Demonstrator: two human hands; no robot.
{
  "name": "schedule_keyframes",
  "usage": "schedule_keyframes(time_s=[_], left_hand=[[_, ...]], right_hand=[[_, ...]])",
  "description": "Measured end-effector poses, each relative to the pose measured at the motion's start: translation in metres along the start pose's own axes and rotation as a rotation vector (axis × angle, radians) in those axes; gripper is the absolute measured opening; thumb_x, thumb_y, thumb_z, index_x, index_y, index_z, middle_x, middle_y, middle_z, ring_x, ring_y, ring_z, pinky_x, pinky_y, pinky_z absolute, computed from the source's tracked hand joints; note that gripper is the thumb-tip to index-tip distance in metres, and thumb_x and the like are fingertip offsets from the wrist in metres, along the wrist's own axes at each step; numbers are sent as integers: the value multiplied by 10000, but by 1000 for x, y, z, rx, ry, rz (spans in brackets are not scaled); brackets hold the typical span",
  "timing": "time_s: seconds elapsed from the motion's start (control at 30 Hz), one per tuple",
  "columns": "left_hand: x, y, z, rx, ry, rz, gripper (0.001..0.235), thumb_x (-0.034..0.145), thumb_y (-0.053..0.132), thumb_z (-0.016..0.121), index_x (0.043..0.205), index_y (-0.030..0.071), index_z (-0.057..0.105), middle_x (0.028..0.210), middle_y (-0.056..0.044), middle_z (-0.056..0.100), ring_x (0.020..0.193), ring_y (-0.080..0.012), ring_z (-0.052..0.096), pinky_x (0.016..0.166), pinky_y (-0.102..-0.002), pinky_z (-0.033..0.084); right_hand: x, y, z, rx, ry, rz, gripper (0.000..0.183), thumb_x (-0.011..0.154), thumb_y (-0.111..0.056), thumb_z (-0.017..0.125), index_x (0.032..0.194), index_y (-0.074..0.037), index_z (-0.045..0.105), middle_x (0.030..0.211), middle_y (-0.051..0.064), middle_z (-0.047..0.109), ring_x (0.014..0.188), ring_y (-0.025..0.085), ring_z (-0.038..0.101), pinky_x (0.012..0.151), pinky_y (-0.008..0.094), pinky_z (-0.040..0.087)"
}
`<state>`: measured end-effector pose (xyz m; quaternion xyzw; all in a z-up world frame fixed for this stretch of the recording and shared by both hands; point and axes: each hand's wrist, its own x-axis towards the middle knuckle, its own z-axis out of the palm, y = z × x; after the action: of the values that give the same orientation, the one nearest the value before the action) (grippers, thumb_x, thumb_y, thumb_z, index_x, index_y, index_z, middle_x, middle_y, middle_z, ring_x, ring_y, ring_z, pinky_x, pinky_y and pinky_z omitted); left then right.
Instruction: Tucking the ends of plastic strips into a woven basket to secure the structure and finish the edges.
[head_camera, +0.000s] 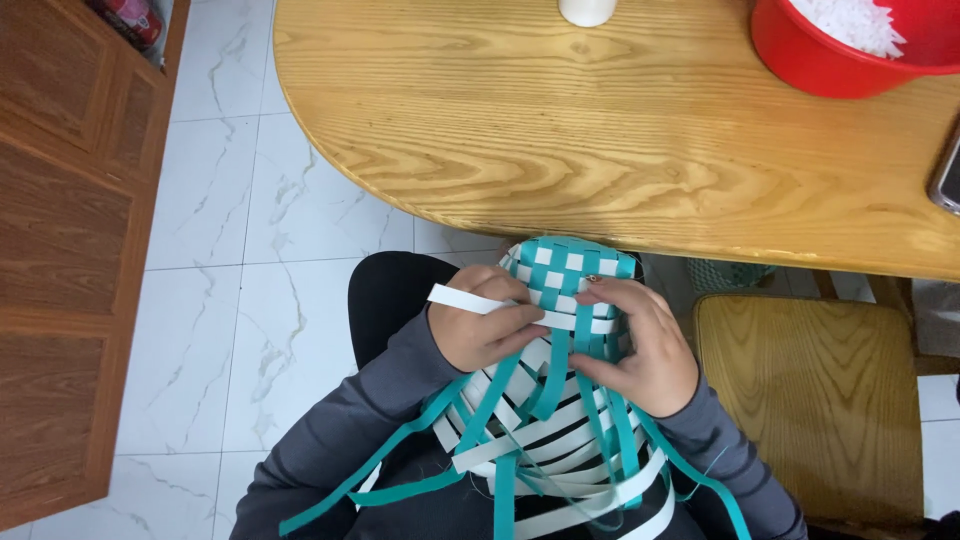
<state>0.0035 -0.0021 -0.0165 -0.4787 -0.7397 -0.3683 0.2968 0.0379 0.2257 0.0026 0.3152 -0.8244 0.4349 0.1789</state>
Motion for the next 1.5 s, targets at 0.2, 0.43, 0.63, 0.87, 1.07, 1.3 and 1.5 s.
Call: schedule_keyframes(time_s=[0.2, 0.43, 0.63, 0.87, 1.07, 1.3, 1.5], left_hand=[[-2, 0, -4, 2, -49, -40, 123, 802, 119, 743, 892, 76, 671, 859, -66, 562, 759, -238, 599, 680, -358, 539], [-1, 1, -4, 8, -20, -72, 126, 788, 102, 752, 891, 86, 683, 857, -58, 586, 728, -236, 608, 672, -352, 544], [-5, 2, -2, 3, -27, -124, 136, 771, 99, 760, 889, 94, 693, 854, -62, 605, 731, -230, 618, 657, -346, 542], [-12, 3, 0, -53, 13, -199, 66, 801, 86, 718, 853, 70, 682, 835, -82, 641, 738, -264, 645, 664, -380, 531], [-12, 4, 0, -175, 62, -258, 40, 815, 62, 703, 845, 57, 677, 836, -104, 666, 732, -291, 649, 660, -398, 520], [-3, 6, -8, -432, 116, -326, 56, 808, 7, 701, 829, 12, 649, 805, -129, 691, 676, -297, 653, 628, -407, 512], [-9, 5, -4, -523, 163, -375, 83, 781, -41, 711, 806, 9, 649, 816, -129, 704, 673, -263, 653, 651, -385, 506]], right_hand=[[-1, 4, -6, 274, 102, -16, 431, 791, -81, 681, 1187, 27, 549, 1133, 133, 655, 849, 237, 613, 810, 423, 496], [-13, 17, -11, 91, 398, 58, 158, 850, 86, 557, 996, 30, 570, 948, 171, 625, 799, 263, 589, 701, 369, 489], [-23, 24, -1, 69, 448, 111, 126, 848, 59, 557, 961, 18, 594, 895, 142, 637, 788, 266, 603, 655, 345, 485], [-15, 12, 13, 144, 220, 122, 492, 849, -71, 630, 1300, 23, 456, 1441, 261, 369, 1355, 469, 281, 1065, 576, 257], [-2, 10, 7, 413, -8, 331, 778, 831, -99, 647, 1470, 7, 216, 1507, 301, 198, 1369, 500, 174, 1079, 641, 141], [-2, 14, 5, 323, -95, 429, 867, 788, -136, 712, 1488, -32, 212, 1450, 286, 297, 1340, 487, 282, 1078, 629, 192], [-10, 14, 14, 275, -93, 394, 806, 825, -123, 658, 1479, -20, 199, 1466, 282, 257, 1341, 493, 269, 1073, 627, 198]])
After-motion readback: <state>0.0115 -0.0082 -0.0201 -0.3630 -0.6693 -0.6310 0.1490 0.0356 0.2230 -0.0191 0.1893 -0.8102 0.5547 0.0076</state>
